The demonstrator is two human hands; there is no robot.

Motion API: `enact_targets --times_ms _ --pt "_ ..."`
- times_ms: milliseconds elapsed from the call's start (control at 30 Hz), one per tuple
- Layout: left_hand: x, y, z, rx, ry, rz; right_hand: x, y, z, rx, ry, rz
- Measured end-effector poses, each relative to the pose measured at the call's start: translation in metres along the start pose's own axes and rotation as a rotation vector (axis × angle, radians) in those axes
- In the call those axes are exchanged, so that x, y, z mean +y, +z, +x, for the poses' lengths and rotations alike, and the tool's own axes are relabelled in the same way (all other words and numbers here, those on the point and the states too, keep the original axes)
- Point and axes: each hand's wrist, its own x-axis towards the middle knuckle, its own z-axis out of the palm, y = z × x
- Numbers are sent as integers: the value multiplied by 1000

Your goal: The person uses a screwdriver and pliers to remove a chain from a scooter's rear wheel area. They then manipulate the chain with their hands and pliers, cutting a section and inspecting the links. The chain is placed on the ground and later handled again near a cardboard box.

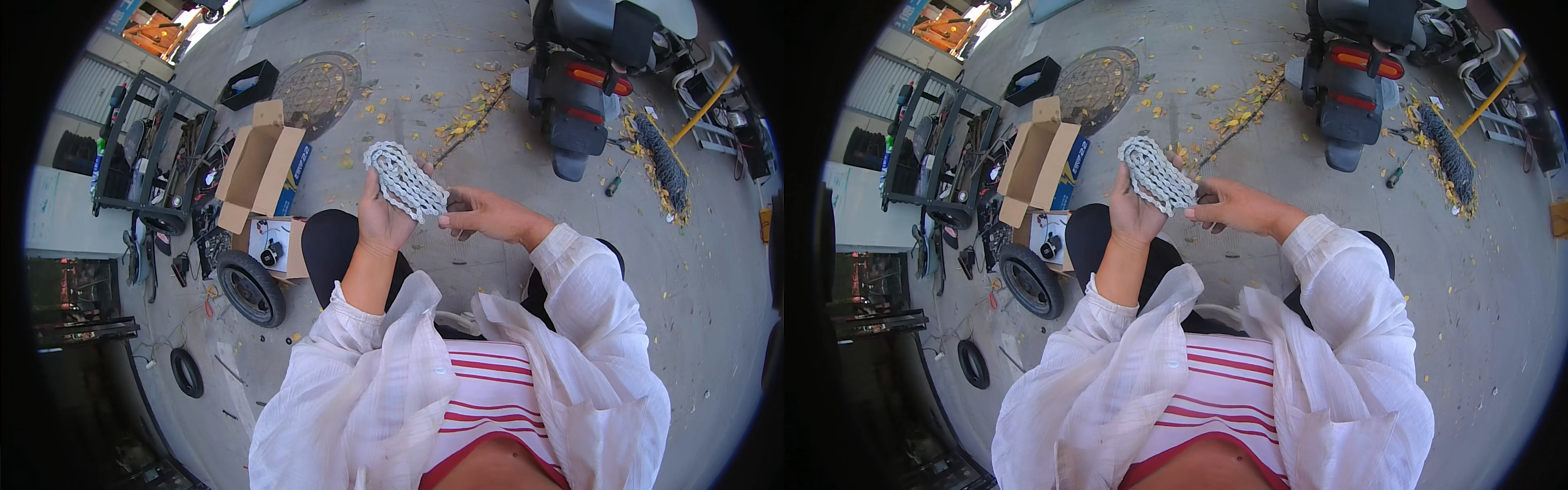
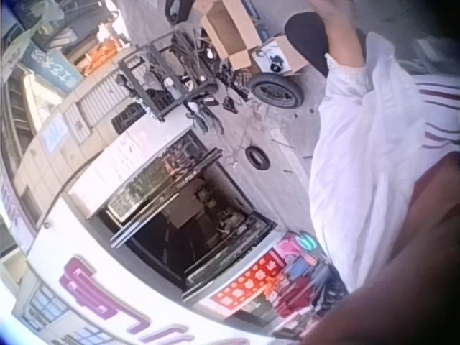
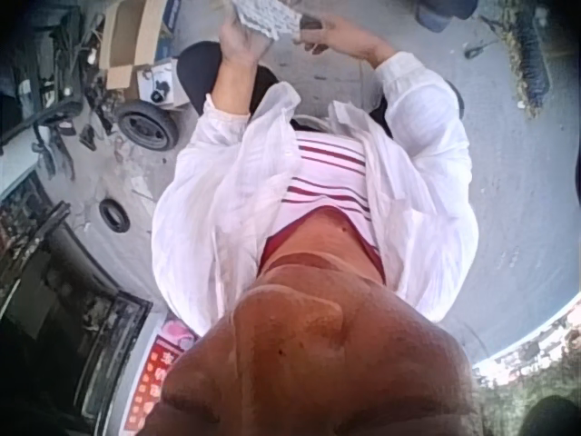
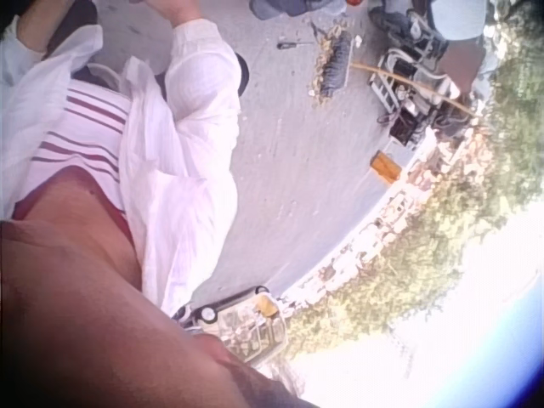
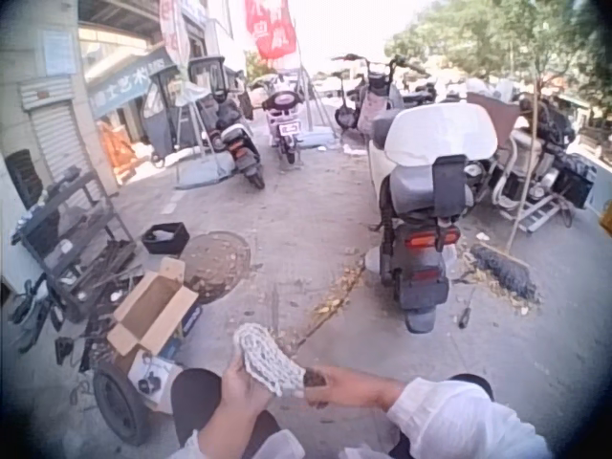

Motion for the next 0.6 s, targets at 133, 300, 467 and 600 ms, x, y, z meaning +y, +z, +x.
enact_targets --times_ms 133,300,467,600 --pt "70 25 -1 109 255 -38 -14 -17 -13 167 23 -82" --pt "142 -16 -26 514 537 85 -16 -37 -15 328 30 10" --pt "140 -147 -80 968 378 -72 -15 -37 -14 306 37 16" --pt "126 -191 -94 1090 426 -150 -8 -37 -10 305 69 -30"
